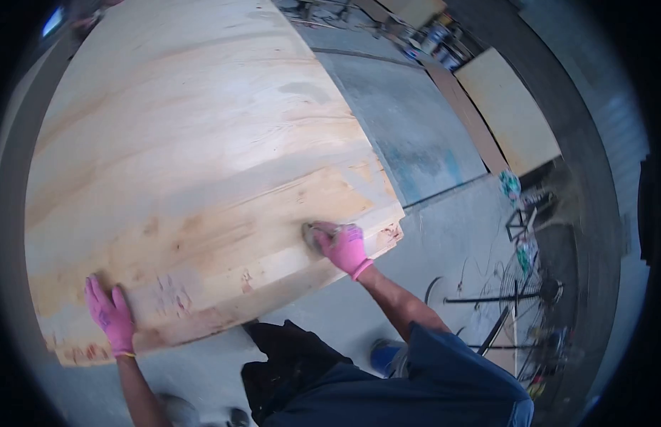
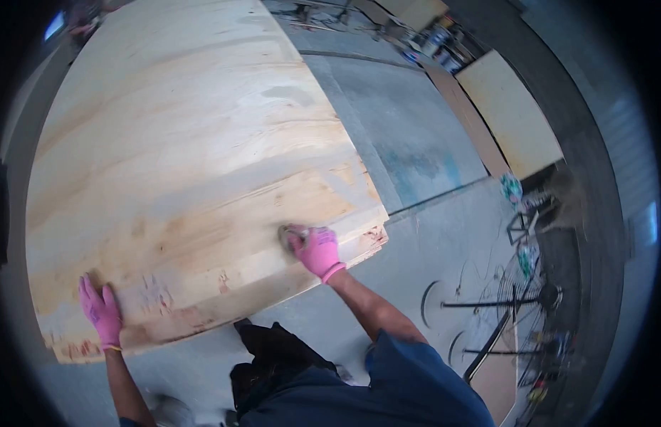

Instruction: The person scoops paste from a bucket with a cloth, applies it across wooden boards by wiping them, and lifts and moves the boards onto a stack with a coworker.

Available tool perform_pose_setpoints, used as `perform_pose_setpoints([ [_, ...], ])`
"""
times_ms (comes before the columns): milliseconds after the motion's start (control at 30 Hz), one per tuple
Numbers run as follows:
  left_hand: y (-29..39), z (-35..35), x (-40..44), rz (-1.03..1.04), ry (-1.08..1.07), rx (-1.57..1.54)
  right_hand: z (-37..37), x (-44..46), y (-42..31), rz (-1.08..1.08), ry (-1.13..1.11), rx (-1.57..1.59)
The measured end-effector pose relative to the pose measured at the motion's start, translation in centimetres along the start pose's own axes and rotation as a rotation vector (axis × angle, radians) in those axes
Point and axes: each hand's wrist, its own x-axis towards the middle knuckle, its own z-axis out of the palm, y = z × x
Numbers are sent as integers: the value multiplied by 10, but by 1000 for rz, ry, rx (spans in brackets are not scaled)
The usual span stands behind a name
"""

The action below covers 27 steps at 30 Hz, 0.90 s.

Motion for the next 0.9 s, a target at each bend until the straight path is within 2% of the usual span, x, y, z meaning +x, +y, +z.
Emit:
perform_pose_setpoints([
  [67, -25, 24, 67, -80, -89, 180, 5, 7, -56, 44, -22, 79],
  [167, -47, 40, 95, -16, -89, 279, -6, 21, -85, 504, -134, 336],
  [200, -50, 38, 103, 23, -94, 259, -4, 19, -84, 611, 63, 708],
  [267, -53, 30, 111, 96, -107, 216, 2, 13, -61, 769, 403, 1139],
  [300, -67, 31, 119, 140, -122, 197, -6, 8, -51, 889, 515, 1238],
  [333, -86, 36, 132, 185, -134, 175, -12, 2, -39, 851, 593, 1199],
  [367, -106, 38, 147, 230, -145, 154, -13, -6, -14, 826, 494, 963],
  [400, -132, 41, 161, 189, -140, 170, -13, -18, 18, 709, 446, 532],
  [467, -179, 46, 167, 81, -135, 205, -32, 5, 37, 734, 350, 376],
  [500, -181, 45, 163, 56, -127, 227, -33, 14, 35, 750, 292, 300],
  [600, -183, 43, 165, 47, -107, 269, -16, 12, 4, 580, 204, -101],
  [700, -186, 45, 166, 71, -84, 257, -8, 1, -84, 441, 155, 29],
  [800, -178, 44, 164, 41, -62, 280, 15, -9, -155, 392, 177, 59],
  [900, -176, 42, 162, 43, -39, 285, 38, -17, -228, 498, 29, 70],
])
